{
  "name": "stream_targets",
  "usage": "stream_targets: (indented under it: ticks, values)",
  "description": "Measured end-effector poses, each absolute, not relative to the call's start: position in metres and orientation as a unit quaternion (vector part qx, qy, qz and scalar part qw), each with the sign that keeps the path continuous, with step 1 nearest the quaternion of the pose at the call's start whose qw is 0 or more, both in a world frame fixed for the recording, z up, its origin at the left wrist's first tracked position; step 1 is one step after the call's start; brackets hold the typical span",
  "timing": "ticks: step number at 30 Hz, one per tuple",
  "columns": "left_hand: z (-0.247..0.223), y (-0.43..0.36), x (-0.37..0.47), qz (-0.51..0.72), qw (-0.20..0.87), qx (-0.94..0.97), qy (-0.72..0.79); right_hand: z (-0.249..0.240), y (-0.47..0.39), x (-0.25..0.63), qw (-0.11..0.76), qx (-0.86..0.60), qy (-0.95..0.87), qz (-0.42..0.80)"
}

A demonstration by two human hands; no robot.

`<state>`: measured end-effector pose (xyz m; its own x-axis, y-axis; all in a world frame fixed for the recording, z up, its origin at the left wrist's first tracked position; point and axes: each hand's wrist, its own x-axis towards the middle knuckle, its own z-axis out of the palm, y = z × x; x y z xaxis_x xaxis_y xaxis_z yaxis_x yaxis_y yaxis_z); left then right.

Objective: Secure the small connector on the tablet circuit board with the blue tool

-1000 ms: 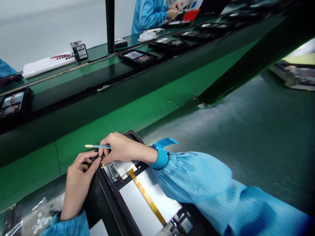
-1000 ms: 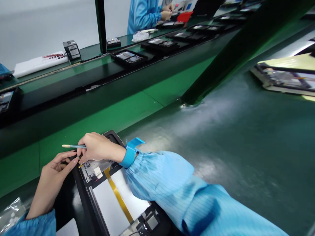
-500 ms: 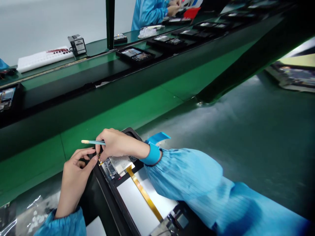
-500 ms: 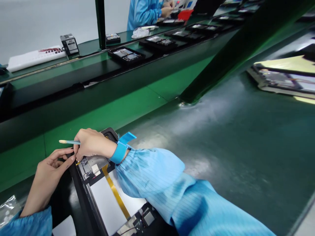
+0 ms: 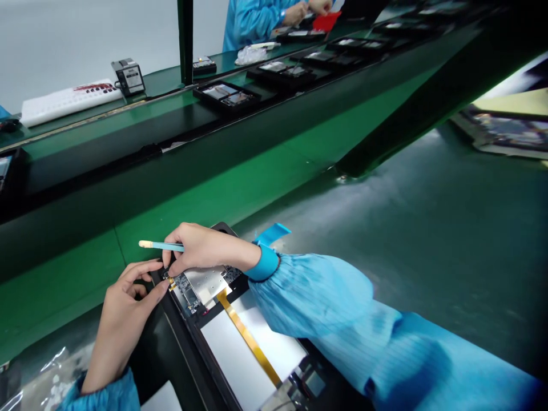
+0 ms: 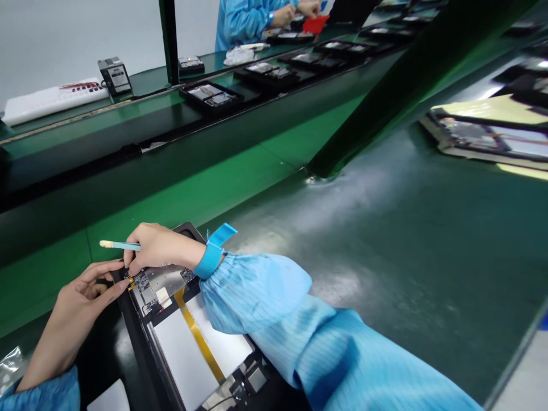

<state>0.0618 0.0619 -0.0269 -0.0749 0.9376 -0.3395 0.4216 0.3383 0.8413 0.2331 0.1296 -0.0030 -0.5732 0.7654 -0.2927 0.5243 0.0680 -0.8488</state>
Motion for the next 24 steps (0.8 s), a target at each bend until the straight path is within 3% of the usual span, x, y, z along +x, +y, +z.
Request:
stream_targets:
  ticks: [11,18,24]
  values:
    - [-0.027,0.062,0.064,0.292,0.45,0.497,0.682,-0.003,0.119,0.227,0.084,-0.476,-0.803,0.349]
    - [-0.027,0.062,0.065,0.306,0.441,0.493,0.685,-0.008,0.126,0.234,0.143,-0.424,-0.762,0.469]
    - [-0.027,0.062,0.065,0.308,0.441,0.5,0.679,-0.003,0.125,0.231,0.126,-0.447,-0.771,0.436]
